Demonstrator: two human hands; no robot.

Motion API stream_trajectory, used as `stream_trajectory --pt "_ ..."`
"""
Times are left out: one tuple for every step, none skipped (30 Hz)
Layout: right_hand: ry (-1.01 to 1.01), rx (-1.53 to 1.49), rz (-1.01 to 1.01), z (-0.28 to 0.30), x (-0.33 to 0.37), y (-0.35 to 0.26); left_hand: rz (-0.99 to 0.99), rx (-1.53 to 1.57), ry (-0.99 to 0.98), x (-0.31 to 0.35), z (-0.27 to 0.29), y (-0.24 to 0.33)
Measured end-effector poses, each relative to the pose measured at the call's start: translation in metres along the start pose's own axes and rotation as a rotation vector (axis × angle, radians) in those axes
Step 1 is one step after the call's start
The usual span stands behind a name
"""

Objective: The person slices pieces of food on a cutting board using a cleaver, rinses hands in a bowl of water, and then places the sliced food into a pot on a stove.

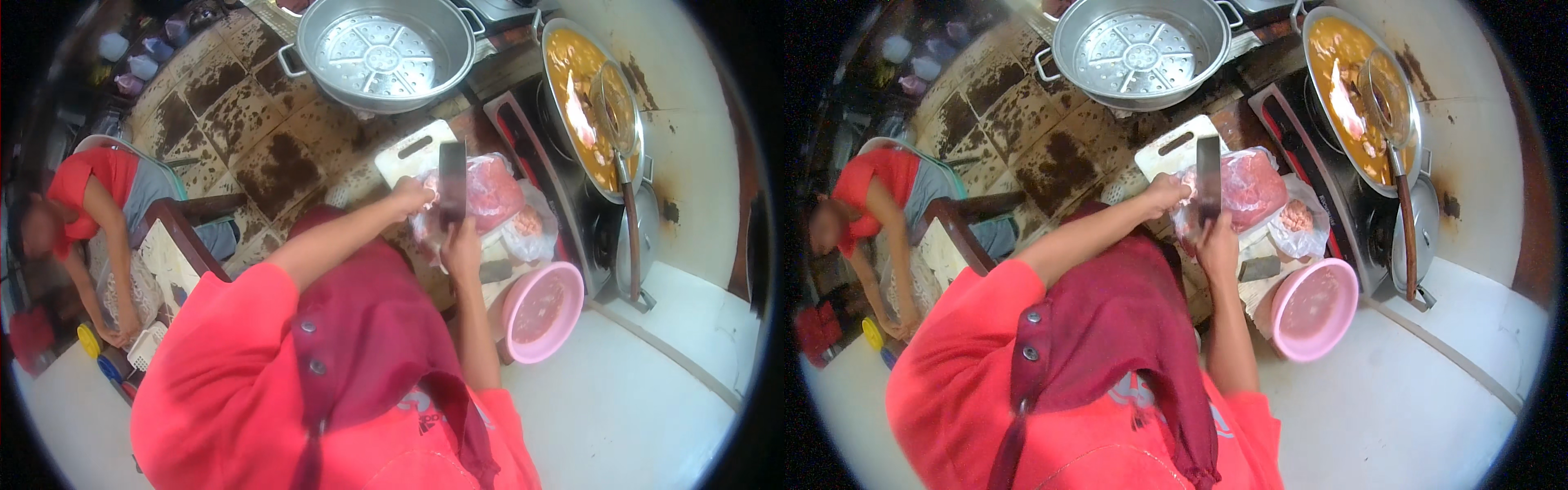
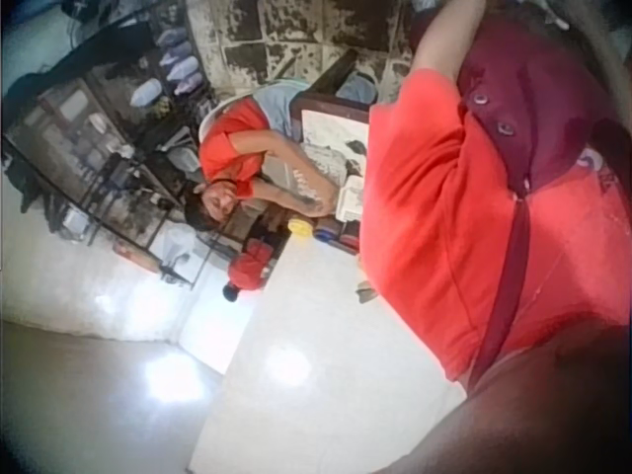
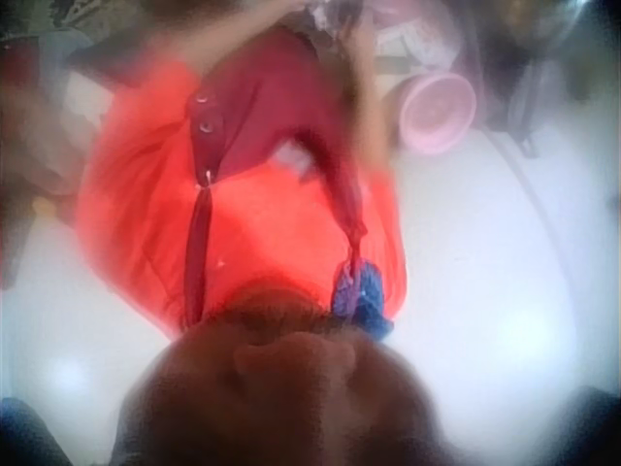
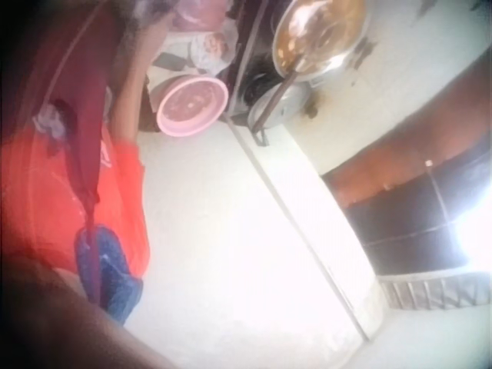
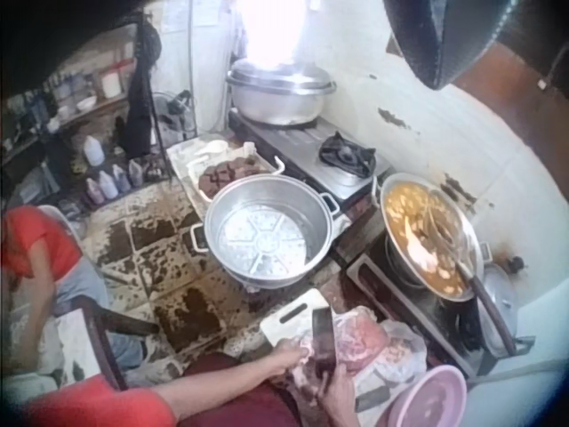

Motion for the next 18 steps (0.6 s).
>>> stream_trajectory --pt "0.006 0.001 -0.014 -0.004 -0.010 0.001 0.005 0.021 -0.016 0.002 -0.003 0.003" --pt "0.003 0.024 -0.040 -0.013 -0.020 -0.002 0.007 0.043 -0.024 0.000 0.000 0.004" --pt "0.002 0.049 -0.067 -0.016 -0.024 -0.003 -0.005 0.069 -0.033 -0.001 0.002 0.005" --pt "0.009 0.049 -0.075 -0.014 -0.020 -0.003 -0.005 0.062 -0.041 -0.001 0.002 0.004" --pt "-0.020 0.011 -0.068 -0.019 -0.013 -0.005 -0.027 0.035 -0.032 -0.004 0.008 -0.003" --pt "-0.042 -0.021 -0.068 -0.020 -0.006 -0.003 -0.050 0.008 -0.033 -0.006 0.009 -0.003" --pt "-0.042 -0.020 -0.066 -0.016 0.006 0.000 -0.052 0.010 -0.032 -0.007 0.009 -0.004" --pt "-0.094 0.023 -0.080 -0.015 0.022 0.006 -0.076 -0.031 -0.031 -0.004 0.008 -0.002" --pt "-0.147 0.066 -0.094 -0.013 0.040 0.012 -0.099 -0.071 -0.029 -0.001 0.007 -0.001" --pt "-0.154 0.071 -0.089 -0.008 0.053 0.019 -0.097 -0.062 -0.026 -0.001 0.010 -0.003" --pt "-0.159 0.034 -0.079 -0.002 0.061 0.028 -0.078 -0.068 -0.044 -0.004 0.012 -0.004" --pt "-0.159 -0.002 -0.079 0.004 0.069 0.032 -0.057 -0.078 -0.072 -0.005 0.011 -0.006" --pt "-0.156 -0.001 -0.084 0.008 0.076 0.037 -0.057 -0.080 -0.078 -0.006 0.010 -0.006" --pt "-0.085 -0.089 -0.101 0.018 0.078 0.036 -0.058 -0.011 -0.164 -0.007 0.006 -0.006" --pt "-0.012 -0.177 -0.119 0.027 0.079 0.036 -0.059 0.057 -0.251 -0.006 0.001 -0.005" --pt "-0.011 -0.179 -0.121 0.029 0.077 0.035 -0.058 0.054 -0.252 -0.007 -0.002 -0.004" --pt "-0.005 -0.193 -0.121 0.033 0.074 0.030 -0.156 -0.115 -0.094 -0.009 0.003 0.001" --pt "0.001 -0.208 -0.121 0.036 0.071 0.027 -0.253 -0.284 0.066 -0.008 0.008 0.007"
Point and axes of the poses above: each hand's wrist, its own x-axis away from the middle knuckle, its own z-axis out of the back of the hand, y = z × x, the point moved 7 cm from there along -x, towards the middle knuckle, and after that the axes turned 4 degrees about -x, right-handed, at the moved point
